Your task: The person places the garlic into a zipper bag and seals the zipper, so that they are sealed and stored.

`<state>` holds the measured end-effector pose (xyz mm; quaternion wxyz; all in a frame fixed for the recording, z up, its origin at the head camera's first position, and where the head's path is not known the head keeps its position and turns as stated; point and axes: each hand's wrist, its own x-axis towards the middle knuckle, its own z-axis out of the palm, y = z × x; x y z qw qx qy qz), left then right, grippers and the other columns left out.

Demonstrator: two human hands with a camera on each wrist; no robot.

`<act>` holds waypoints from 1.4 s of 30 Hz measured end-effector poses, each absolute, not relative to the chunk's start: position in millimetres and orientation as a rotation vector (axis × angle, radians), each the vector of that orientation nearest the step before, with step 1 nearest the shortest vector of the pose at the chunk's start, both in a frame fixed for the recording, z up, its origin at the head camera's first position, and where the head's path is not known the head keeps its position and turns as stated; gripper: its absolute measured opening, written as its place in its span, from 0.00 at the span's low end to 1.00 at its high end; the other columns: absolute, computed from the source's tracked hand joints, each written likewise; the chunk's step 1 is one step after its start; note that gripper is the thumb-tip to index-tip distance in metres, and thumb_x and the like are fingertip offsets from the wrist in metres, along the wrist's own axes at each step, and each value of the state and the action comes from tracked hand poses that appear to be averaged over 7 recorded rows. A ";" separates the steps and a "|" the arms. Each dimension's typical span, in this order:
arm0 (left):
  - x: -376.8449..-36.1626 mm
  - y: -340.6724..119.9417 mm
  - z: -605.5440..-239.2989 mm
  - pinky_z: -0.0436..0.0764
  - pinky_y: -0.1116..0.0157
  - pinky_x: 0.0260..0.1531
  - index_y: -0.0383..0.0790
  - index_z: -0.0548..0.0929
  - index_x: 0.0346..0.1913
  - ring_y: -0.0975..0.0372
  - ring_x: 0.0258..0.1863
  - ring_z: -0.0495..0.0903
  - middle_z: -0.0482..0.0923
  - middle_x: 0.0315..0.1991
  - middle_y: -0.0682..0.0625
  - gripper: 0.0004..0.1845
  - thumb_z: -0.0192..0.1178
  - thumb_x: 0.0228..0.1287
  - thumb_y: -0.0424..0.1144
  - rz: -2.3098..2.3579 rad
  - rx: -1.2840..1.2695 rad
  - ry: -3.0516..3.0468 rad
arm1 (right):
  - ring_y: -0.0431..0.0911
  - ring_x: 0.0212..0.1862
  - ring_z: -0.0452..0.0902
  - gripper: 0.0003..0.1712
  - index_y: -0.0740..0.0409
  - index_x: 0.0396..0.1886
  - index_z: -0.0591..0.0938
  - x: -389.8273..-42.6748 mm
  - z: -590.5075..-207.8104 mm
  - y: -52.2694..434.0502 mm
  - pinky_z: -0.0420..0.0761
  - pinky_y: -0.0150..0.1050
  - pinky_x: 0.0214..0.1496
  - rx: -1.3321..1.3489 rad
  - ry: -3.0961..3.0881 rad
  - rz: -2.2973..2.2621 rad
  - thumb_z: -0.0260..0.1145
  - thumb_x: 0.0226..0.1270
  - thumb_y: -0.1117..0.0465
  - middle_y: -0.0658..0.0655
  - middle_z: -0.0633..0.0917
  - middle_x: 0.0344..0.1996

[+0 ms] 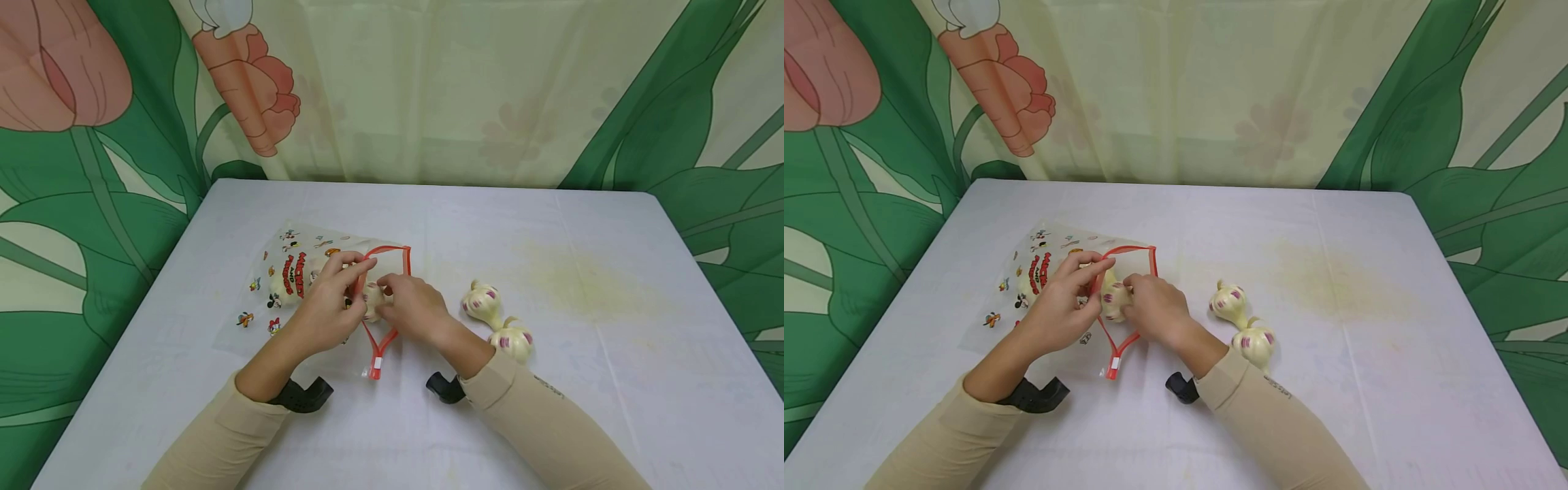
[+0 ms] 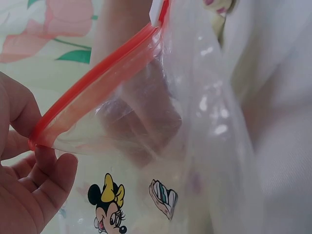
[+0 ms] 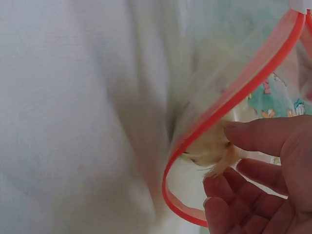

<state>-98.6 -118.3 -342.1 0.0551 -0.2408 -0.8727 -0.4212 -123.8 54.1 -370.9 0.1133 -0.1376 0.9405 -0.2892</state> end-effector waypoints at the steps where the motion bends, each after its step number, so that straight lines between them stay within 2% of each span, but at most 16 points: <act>1: -98.6 -118.3 -342.0 0.75 0.67 0.33 0.30 0.76 0.65 0.61 0.33 0.74 0.68 0.59 0.43 0.28 0.56 0.59 0.24 -1.277 -0.732 -2.649 | 0.49 0.49 0.81 0.24 0.57 0.60 0.81 -123.8 -371.6 53.8 0.80 0.47 0.46 -0.403 2.760 -0.848 0.67 0.65 0.58 0.54 0.85 0.49; 8: -98.8 -118.3 -341.8 0.77 0.66 0.35 0.29 0.77 0.65 0.61 0.34 0.74 0.68 0.59 0.43 0.28 0.55 0.59 0.24 -1.279 -0.737 -2.652 | 0.49 0.48 0.82 0.23 0.56 0.60 0.81 -123.5 -373.5 49.8 0.79 0.46 0.44 -0.409 2.746 -0.868 0.66 0.66 0.55 0.51 0.87 0.46; 14: -98.7 -118.4 -341.5 0.75 0.66 0.33 0.31 0.76 0.66 0.61 0.33 0.74 0.68 0.60 0.44 0.28 0.55 0.59 0.24 -1.275 -0.730 -2.666 | 0.48 0.50 0.83 0.23 0.56 0.59 0.82 -124.3 -374.0 42.9 0.79 0.45 0.43 -0.395 2.715 -0.881 0.66 0.67 0.53 0.50 0.88 0.45; 20: -98.7 -118.5 -341.6 0.76 0.66 0.33 0.31 0.76 0.66 0.61 0.33 0.74 0.68 0.61 0.43 0.28 0.55 0.59 0.24 -1.279 -0.725 -2.666 | 0.44 0.38 0.83 0.20 0.59 0.53 0.84 -126.7 -377.1 37.5 0.79 0.40 0.37 -0.394 2.748 -0.873 0.67 0.67 0.52 0.47 0.89 0.37; 25: -98.8 -118.7 -342.3 0.78 0.66 0.36 0.31 0.76 0.66 0.60 0.35 0.75 0.68 0.60 0.43 0.28 0.54 0.60 0.23 -1.284 -0.724 -2.669 | 0.44 0.32 0.81 0.23 0.61 0.50 0.84 -128.8 -379.7 37.4 0.77 0.38 0.34 -0.354 2.773 -0.889 0.71 0.65 0.49 0.48 0.88 0.32; 34: -98.8 -118.4 -342.0 0.77 0.65 0.35 0.31 0.76 0.66 0.60 0.33 0.74 0.68 0.60 0.44 0.29 0.55 0.59 0.24 -1.275 -0.727 -2.677 | 0.48 0.40 0.81 0.24 0.60 0.52 0.83 -124.7 -372.0 46.7 0.79 0.41 0.42 -0.379 2.741 -0.897 0.71 0.64 0.48 0.53 0.86 0.40; 42: -99.8 -118.1 -343.5 0.75 0.66 0.32 0.30 0.77 0.65 0.61 0.33 0.73 0.68 0.60 0.43 0.28 0.56 0.60 0.24 -1.273 -0.728 -2.669 | 0.51 0.49 0.81 0.27 0.57 0.59 0.81 -114.6 -350.6 61.3 0.79 0.46 0.47 -0.423 2.709 -0.829 0.71 0.63 0.51 0.54 0.86 0.48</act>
